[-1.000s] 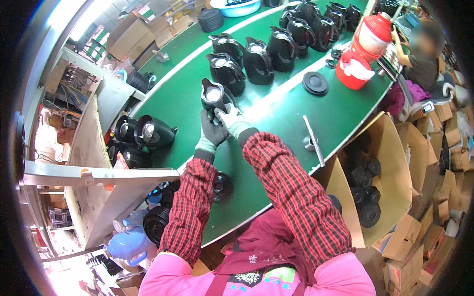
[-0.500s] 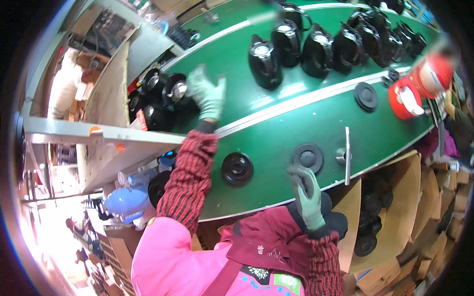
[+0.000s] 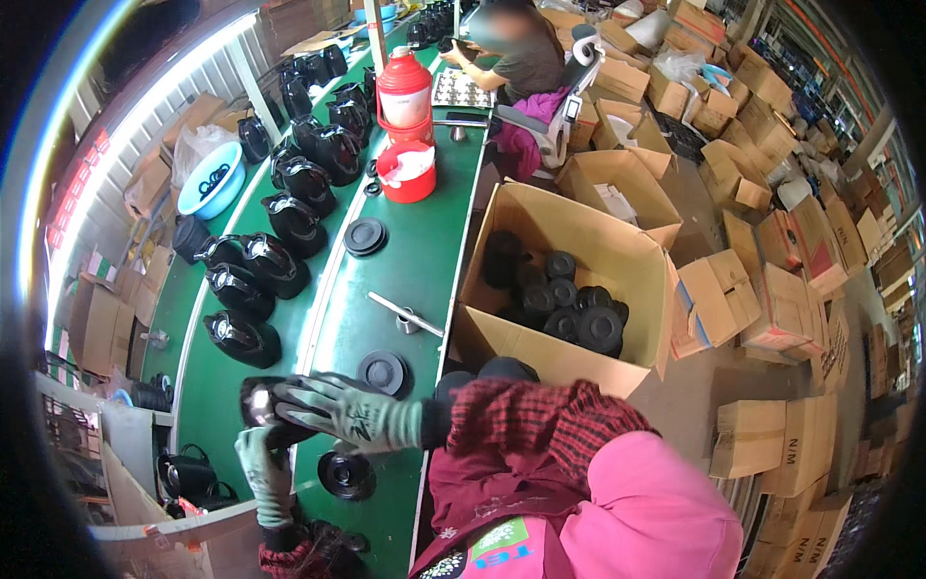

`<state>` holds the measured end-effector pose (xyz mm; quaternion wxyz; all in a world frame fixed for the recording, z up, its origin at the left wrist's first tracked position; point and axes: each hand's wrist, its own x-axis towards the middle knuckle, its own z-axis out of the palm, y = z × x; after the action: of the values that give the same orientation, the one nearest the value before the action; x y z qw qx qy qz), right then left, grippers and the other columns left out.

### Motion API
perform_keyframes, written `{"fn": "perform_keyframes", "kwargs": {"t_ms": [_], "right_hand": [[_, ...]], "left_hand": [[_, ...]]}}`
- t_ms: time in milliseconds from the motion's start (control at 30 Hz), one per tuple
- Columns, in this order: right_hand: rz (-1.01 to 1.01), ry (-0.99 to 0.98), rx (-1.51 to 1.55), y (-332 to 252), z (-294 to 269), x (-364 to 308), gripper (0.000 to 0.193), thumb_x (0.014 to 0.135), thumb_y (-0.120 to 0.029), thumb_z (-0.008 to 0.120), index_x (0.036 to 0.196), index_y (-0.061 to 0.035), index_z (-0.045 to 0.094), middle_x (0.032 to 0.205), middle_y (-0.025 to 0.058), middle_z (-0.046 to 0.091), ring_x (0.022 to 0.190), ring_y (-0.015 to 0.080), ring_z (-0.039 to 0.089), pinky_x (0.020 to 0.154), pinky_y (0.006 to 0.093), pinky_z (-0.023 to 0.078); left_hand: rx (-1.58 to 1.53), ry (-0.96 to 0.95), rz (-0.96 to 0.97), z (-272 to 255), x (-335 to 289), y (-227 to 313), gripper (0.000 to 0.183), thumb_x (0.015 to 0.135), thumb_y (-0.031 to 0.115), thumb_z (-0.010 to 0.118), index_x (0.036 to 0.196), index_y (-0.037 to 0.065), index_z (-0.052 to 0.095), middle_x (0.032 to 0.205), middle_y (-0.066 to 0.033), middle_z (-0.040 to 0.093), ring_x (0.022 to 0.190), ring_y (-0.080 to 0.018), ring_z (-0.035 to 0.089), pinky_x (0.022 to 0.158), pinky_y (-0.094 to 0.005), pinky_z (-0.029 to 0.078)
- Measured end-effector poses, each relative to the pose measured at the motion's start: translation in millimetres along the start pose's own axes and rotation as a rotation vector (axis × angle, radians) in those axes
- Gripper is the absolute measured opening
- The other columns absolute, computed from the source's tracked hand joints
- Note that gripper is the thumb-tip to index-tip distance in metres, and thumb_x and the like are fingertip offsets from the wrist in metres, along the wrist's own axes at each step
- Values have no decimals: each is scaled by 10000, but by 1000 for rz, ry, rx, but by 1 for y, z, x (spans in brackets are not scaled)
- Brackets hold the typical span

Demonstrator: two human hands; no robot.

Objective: The person assembles black kettles at a workstation. They pick up kettle bodies and lids, insert a metal filter into the body, and screw the lid on. Completed kettles are placed on the green table, and lids are stored in a cardboard box.

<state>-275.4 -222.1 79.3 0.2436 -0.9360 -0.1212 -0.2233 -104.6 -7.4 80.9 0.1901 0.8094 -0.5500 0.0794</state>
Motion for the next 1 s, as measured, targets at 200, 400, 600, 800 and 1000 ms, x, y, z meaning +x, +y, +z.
{"fn": "perform_keyframes", "kwargs": {"t_ms": [200, 400, 600, 800, 1000], "right_hand": [[-341, -68, 61, -5, -47, -30, 635, 654, -218, 860, 1215, -92, 592, 1385, 126, 538, 1358, 375, 482, 1139, 510, 399], [497, 456, 848, -17, -65, -147, 557, 762, -27, 874, 1250, -17, 606, 1267, 72, 627, 1165, 145, 595, 991, 320, 514], [628, 411, 1026, -45, -74, -205, 494, 792, -29, 862, 1212, -12, 604, 1157, 1, 622, 1104, 97, 570, 970, 276, 470], [691, 308, 1216, -48, -58, -238, 405, 911, -113, 776, 1265, -17, 605, 1258, 51, 620, 1173, 139, 568, 1020, 302, 465], [755, -103, 927, -45, -59, -235, 462, 974, -125, 686, 1402, -9, 558, 1316, 84, 641, 1212, 194, 584, 1065, 342, 464]], "left_hand": [[-101, 10, 396, -46, -20, 100, 308, 695, 158, 746, 983, 150, 640, 1112, -37, 665, 1124, -319, 592, 1044, -530, 432], [-1175, 99, -415, 5, -76, 104, 771, 906, 122, 675, 1565, -3, 295, 1577, -163, 372, 1439, -277, 391, 1182, -404, 322], [-912, -153, -315, 60, -99, 168, 660, 891, 104, 694, 1490, -5, 441, 1481, -140, 521, 1385, -263, 467, 1182, -416, 337], [-1693, 79, -844, 78, -132, 182, 521, 951, 197, 672, 1384, -63, 543, 1312, -167, 648, 1152, -270, 657, 1014, -379, 517], [-1219, -375, -388, 74, -165, 140, 494, 957, 87, 633, 1413, -69, 531, 1382, -130, 615, 1225, -204, 601, 1065, -361, 473]]}}
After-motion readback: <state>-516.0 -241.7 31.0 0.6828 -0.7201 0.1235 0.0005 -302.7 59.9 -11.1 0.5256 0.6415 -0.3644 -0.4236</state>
